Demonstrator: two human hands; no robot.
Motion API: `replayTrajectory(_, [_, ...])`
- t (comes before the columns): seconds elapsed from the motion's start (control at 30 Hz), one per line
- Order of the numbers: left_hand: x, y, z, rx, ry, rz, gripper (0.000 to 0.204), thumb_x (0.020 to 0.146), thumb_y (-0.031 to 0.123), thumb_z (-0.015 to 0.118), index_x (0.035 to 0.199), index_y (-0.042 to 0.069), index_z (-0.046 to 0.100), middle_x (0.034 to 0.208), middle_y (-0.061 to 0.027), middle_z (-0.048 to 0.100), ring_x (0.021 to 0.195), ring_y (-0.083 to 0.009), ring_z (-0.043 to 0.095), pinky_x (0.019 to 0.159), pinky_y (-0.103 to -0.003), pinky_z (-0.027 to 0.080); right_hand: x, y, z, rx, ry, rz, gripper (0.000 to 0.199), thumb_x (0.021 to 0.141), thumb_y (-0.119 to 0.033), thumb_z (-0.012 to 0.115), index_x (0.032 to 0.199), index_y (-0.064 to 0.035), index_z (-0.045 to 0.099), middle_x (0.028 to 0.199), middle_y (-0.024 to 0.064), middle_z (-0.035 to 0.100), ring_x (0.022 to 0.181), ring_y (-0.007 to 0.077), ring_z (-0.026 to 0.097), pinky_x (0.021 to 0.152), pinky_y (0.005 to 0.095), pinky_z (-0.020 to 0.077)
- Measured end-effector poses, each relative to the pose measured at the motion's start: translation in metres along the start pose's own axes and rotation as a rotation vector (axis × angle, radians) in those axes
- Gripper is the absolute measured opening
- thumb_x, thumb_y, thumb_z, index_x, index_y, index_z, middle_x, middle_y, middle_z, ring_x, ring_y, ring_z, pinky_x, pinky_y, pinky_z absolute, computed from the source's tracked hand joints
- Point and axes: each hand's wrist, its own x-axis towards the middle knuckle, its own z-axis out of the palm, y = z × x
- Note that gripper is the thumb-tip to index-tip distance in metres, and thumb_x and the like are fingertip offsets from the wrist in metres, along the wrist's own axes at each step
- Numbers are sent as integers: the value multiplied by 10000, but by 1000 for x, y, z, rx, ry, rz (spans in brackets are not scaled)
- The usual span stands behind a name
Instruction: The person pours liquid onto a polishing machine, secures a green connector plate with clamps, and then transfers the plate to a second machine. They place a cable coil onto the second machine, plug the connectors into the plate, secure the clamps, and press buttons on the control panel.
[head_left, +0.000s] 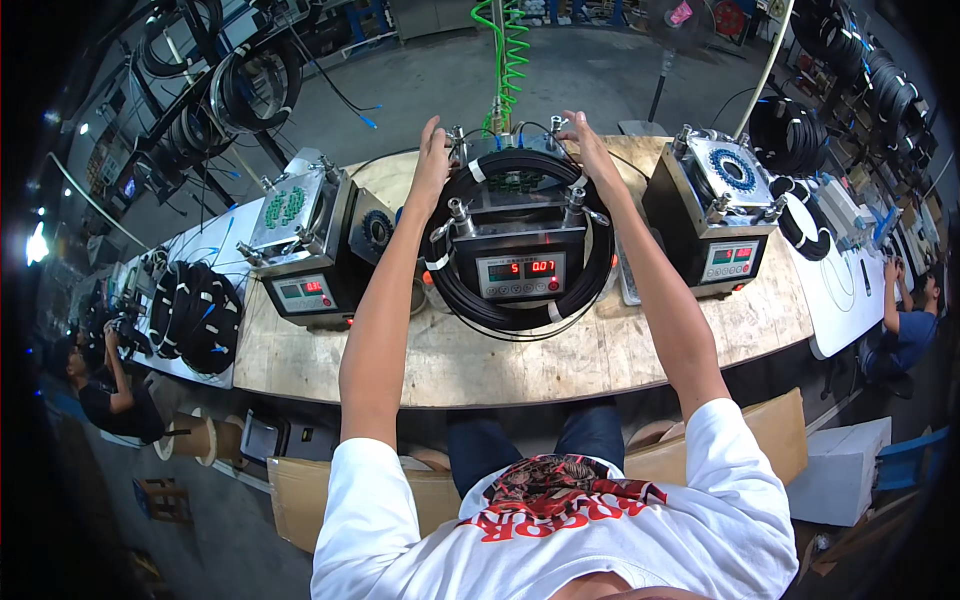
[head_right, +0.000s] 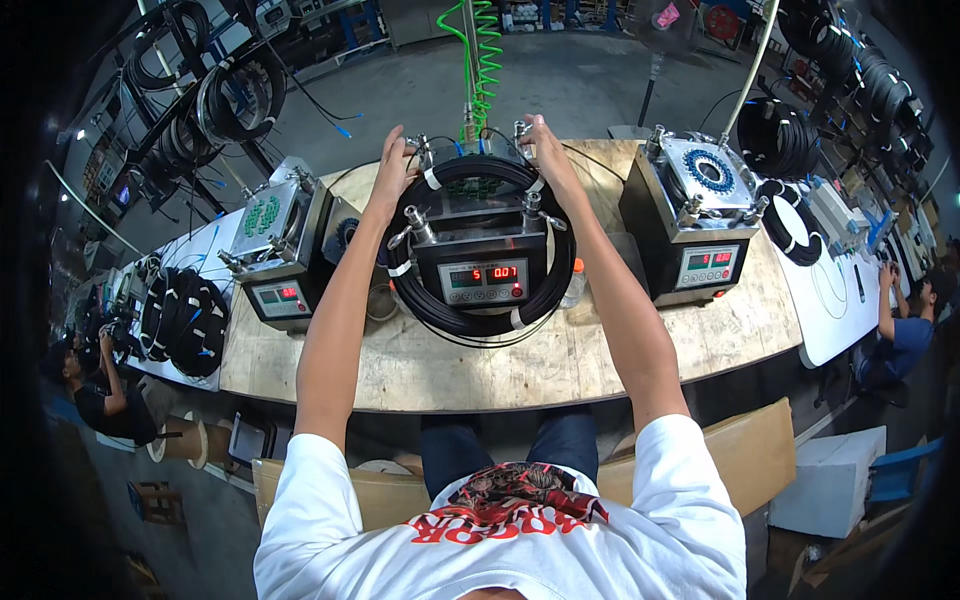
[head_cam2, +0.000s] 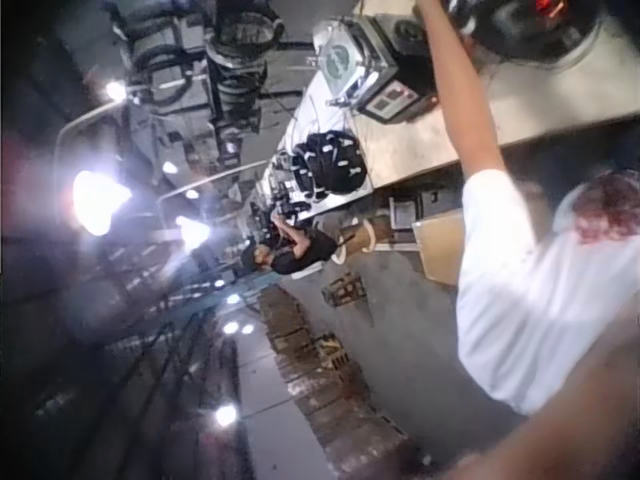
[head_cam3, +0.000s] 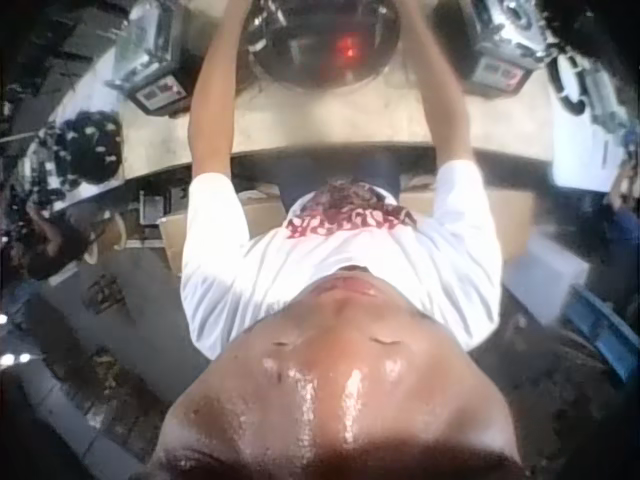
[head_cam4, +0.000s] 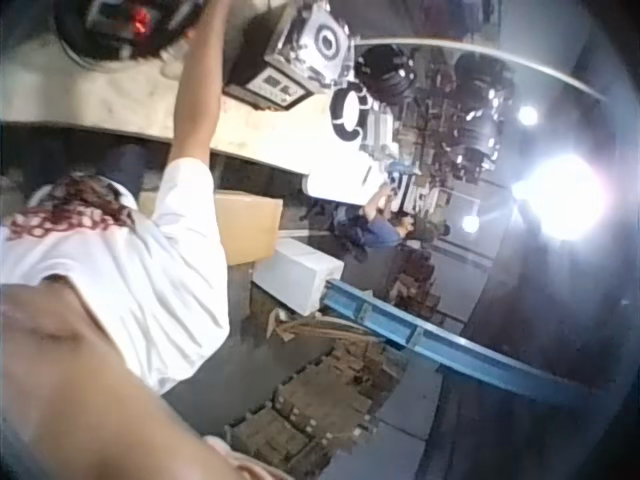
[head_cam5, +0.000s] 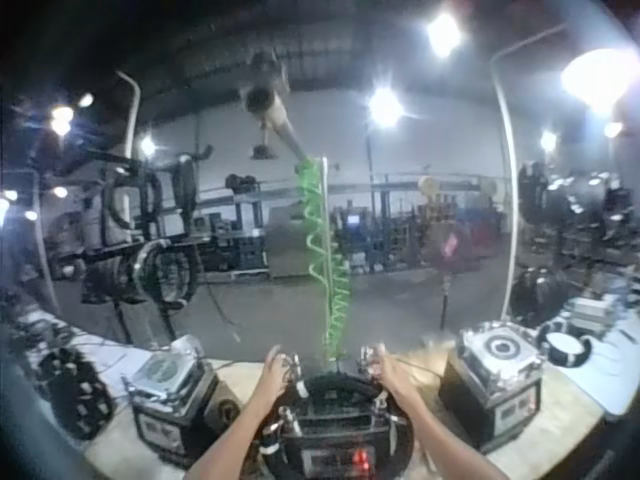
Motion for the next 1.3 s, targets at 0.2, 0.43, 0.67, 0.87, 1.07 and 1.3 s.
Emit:
replayTrajectory(0.2, [6, -4, -9, 23, -118, 20, 612, 1037, 422, 353, 1597, 200, 245, 1349, -125, 499, 1048, -211, 531, 921, -371, 445, 7, -1, -2, -108, -47, -50, 796, 1035, -651, 274, 1464, -6, 457, 1353, 140, 554, 1351, 267, 434, 1068, 363, 370])
replayTrajectory(0.43, [-4, 7, 0, 79, -109, 35, 608, 1040, 407, 352, 1593, 170, 268, 1325, -122, 532, 1095, -205, 516, 974, -368, 425, 12, 6, -8, -113, -82, 12, 771, 1040, -634, 275, 1380, 7, 535, 1534, 118, 441, 1420, 277, 384, 1144, 367, 308])
replayTrajectory(0.67, [-7, 10, -2, 117, -105, 49, 599, 1063, 388, 343, 1609, 170, 229, 1200, -80, 555, 889, -152, 449, 852, -269, 404, 6, -2, -2, -67, -100, 30, 723, 1051, -605, 263, 1347, -11, 549, 1611, 98, 327, 1482, 289, 296, 1160, 419, 300])
replayTrajectory(0.87, [-11, 12, 4, 133, -93, 117, 577, 1084, 383, 356, 1614, 215, 203, 1188, -83, 552, 934, -165, 469, 857, -288, 425, 12, 5, -9, -105, -81, 6, 749, 1046, -613, 276, 1383, 9, 521, 1561, 118, 408, 1468, 282, 320, 1154, 411, 301])
replayTrajectory(1.07, [-14, 14, 1, 121, -76, 104, 612, 1074, 465, 334, 1614, 216, 190, 1291, -128, 539, 1133, -217, 523, 922, -334, 446, 1, -5, 0, -84, -20, 17, 752, 1045, -605, 317, 1441, 9, 494, 1382, 183, 575, 1365, 293, 456, 1131, 362, 325])
replayTrajectory(1.3, [-15, 22, 5, 386, -75, 53, 885, 960, 731, 335, 1600, 132, 219, 1502, -252, 450, 1433, -368, 395, 1163, -439, 297, 16, 12, 1, -275, -95, -172, 679, 1051, -595, 334, 1492, -94, 456, 1358, 178, 584, 1311, 292, 513, 1103, 371, 368])
